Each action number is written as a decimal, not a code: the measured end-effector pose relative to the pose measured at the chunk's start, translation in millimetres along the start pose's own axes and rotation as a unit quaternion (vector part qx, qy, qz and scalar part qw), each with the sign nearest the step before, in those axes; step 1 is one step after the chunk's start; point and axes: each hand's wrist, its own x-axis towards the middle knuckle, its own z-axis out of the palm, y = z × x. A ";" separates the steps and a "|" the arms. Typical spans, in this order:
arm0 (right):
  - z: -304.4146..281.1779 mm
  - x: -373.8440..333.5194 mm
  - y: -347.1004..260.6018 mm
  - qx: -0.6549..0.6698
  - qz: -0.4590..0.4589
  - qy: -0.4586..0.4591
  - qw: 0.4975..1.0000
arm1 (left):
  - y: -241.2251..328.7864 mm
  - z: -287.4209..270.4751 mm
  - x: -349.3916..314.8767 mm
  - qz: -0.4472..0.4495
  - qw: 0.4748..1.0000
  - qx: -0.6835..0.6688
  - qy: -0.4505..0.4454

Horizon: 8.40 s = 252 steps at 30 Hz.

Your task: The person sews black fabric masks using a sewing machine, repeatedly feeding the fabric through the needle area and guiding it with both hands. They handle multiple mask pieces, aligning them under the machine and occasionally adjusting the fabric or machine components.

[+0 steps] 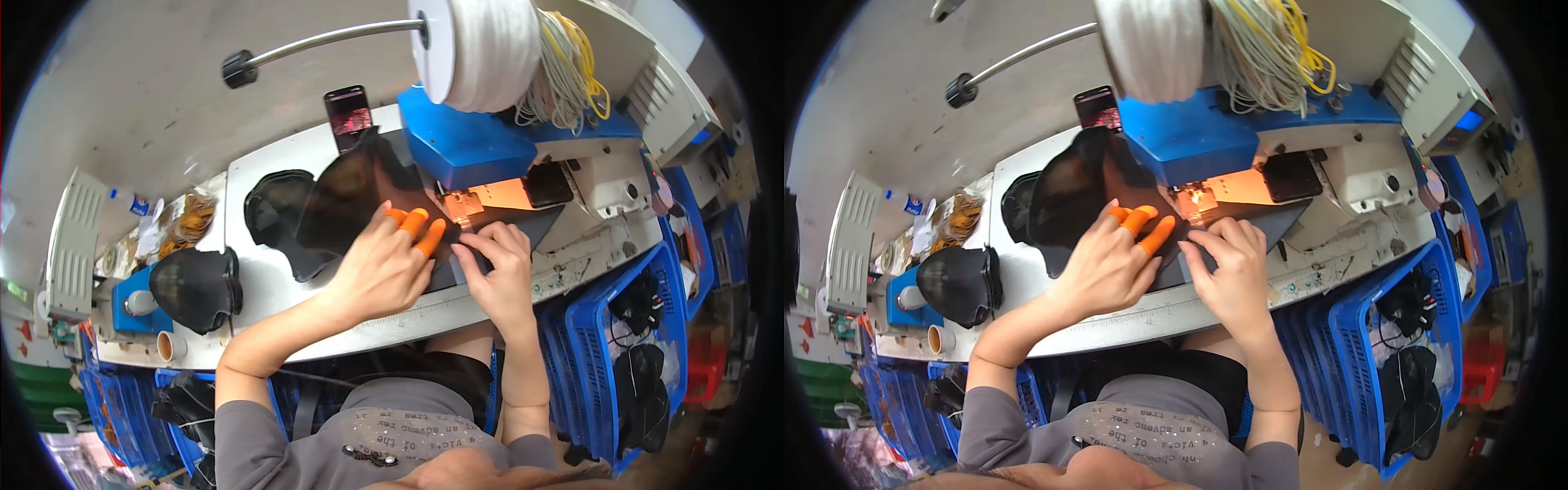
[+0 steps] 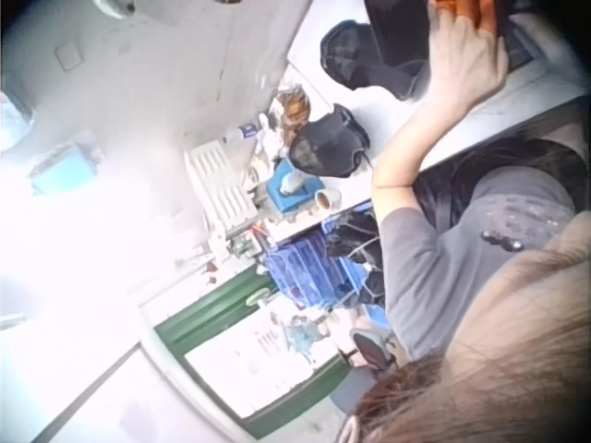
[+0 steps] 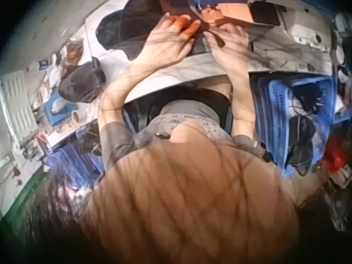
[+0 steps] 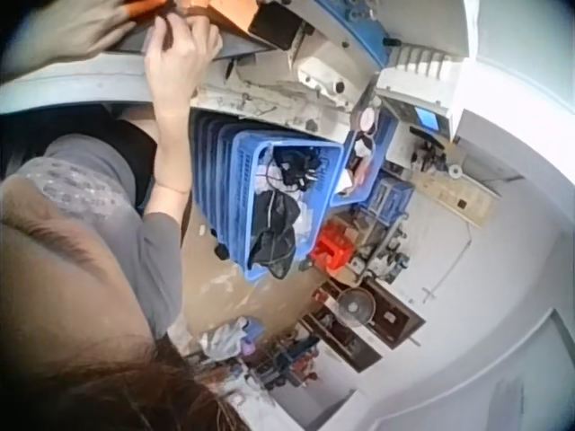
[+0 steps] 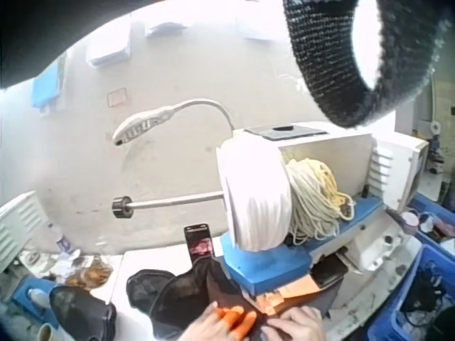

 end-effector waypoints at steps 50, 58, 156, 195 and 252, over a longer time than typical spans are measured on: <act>5.2 13.1 26.8 0.007 0.025 0.088 0.996 | -74.4 -4.5 46.4 0.107 0.991 0.046 -0.068; 4.4 13.2 26.7 0.015 0.028 0.090 0.995 | -68.1 -7.9 48.0 0.095 0.991 0.067 -0.060; 7.7 9.2 30.7 -0.001 0.034 0.073 0.997 | -102.5 -90.2 -182.5 -0.429 0.741 -0.102 0.507; 36.0 -57.3 -81.8 0.387 0.132 -0.124 0.904 | 37.3 -7.6 -143.9 -0.415 0.787 -0.378 0.257; 54.9 -71.6 -61.5 0.450 0.345 -0.016 0.824 | 62.2 37.5 -117.9 -0.452 0.719 -0.500 0.170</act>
